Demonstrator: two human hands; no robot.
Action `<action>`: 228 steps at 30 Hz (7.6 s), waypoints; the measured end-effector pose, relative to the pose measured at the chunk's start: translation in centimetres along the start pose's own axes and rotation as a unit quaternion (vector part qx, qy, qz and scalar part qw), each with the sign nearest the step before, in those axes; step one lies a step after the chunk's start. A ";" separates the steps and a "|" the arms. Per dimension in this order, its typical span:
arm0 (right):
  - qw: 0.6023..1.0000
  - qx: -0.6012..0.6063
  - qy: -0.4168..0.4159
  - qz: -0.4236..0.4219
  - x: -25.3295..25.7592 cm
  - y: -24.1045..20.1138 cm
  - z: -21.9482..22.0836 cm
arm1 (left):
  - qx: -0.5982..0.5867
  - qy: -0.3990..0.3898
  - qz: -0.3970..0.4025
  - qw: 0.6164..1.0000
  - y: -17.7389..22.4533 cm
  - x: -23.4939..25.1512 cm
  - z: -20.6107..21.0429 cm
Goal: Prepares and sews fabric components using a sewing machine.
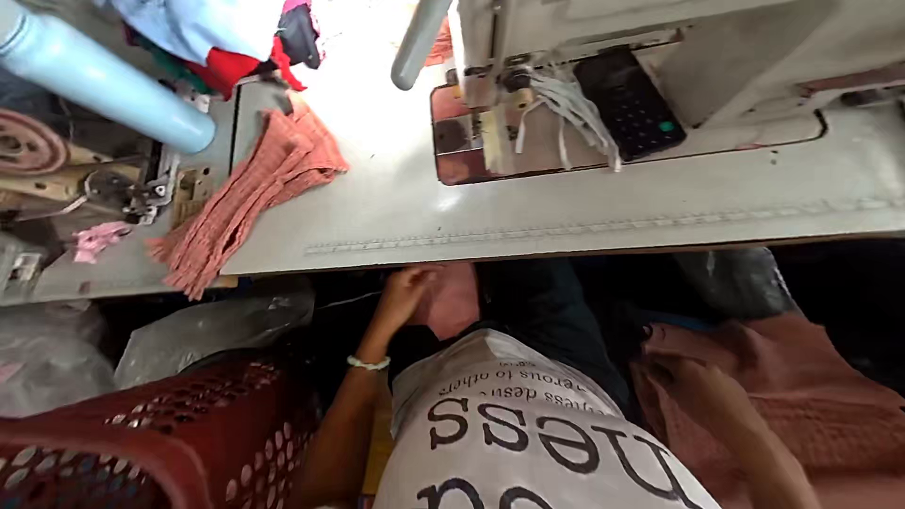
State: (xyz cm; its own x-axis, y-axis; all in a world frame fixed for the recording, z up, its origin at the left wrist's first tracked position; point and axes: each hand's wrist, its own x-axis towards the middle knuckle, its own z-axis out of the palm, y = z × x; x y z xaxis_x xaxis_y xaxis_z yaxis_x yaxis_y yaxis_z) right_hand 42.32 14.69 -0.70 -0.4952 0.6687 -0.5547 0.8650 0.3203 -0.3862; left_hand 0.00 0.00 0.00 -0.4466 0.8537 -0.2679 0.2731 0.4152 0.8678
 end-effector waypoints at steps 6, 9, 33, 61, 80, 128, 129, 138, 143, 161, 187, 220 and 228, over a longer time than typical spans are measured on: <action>0.895 -0.011 0.030 -0.445 7.4 -20.3 2.8 | -0.091 0.258 -0.114 0.955 -4.8 -5.9 -7.8; 0.796 -0.097 -0.022 -0.598 8.8 -28.4 8.1 | -0.062 0.243 -0.108 0.962 -3.3 -7.1 -9.4; 0.896 0.020 -0.032 -0.442 10.7 -32.3 7.0 | 0.219 0.425 0.067 0.876 9.4 6.9 -24.9; 0.755 0.516 0.188 -0.359 5.4 -27.0 -5.9 | 0.033 -0.009 0.396 0.918 16.8 -0.6 -4.2; 0.781 0.432 0.196 -0.406 5.6 -26.6 -7.6 | 0.026 0.119 0.394 0.911 15.4 -1.1 -3.3; 0.860 -0.113 -0.162 -0.471 11.2 -32.5 5.3 | 0.062 0.367 0.102 0.923 8.1 -10.2 -16.3; 0.867 -0.156 -0.186 -0.436 12.1 -33.8 5.9 | 0.076 0.388 0.106 0.912 8.2 -10.4 -16.2; 0.894 -0.272 -0.208 -0.289 13.6 -39.0 9.0 | 0.144 0.505 0.074 0.848 8.2 -9.7 -15.6; 0.924 -0.171 -0.234 -0.251 14.6 -37.4 6.2 | 0.146 0.488 0.075 0.857 7.4 -9.3 -15.7; 0.831 -0.225 -0.145 -0.488 16.2 -34.8 8.5 | 0.124 0.479 0.035 0.868 6.8 -9.8 -15.3; 0.722 0.384 0.184 -0.545 4.0 -29.9 -7.9 | -0.070 0.114 0.211 0.968 17.6 -2.8 -8.7; 0.738 0.502 0.184 -0.411 3.9 -30.1 -8.0 | 0.023 0.158 0.288 0.944 19.8 -2.9 -8.5; 0.761 0.345 0.319 -0.447 4.7 -30.8 -5.8 | 0.021 0.153 0.318 0.935 19.8 -4.1 -9.0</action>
State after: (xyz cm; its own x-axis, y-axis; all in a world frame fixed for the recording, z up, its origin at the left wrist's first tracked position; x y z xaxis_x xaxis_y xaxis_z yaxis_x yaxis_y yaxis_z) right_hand 13.83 11.83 12.87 -0.5301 0.6516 0.5427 -0.1514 0.5570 -0.8166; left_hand -0.43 1.84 22.05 -0.4037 0.8047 0.4353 0.5973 -0.1287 0.7917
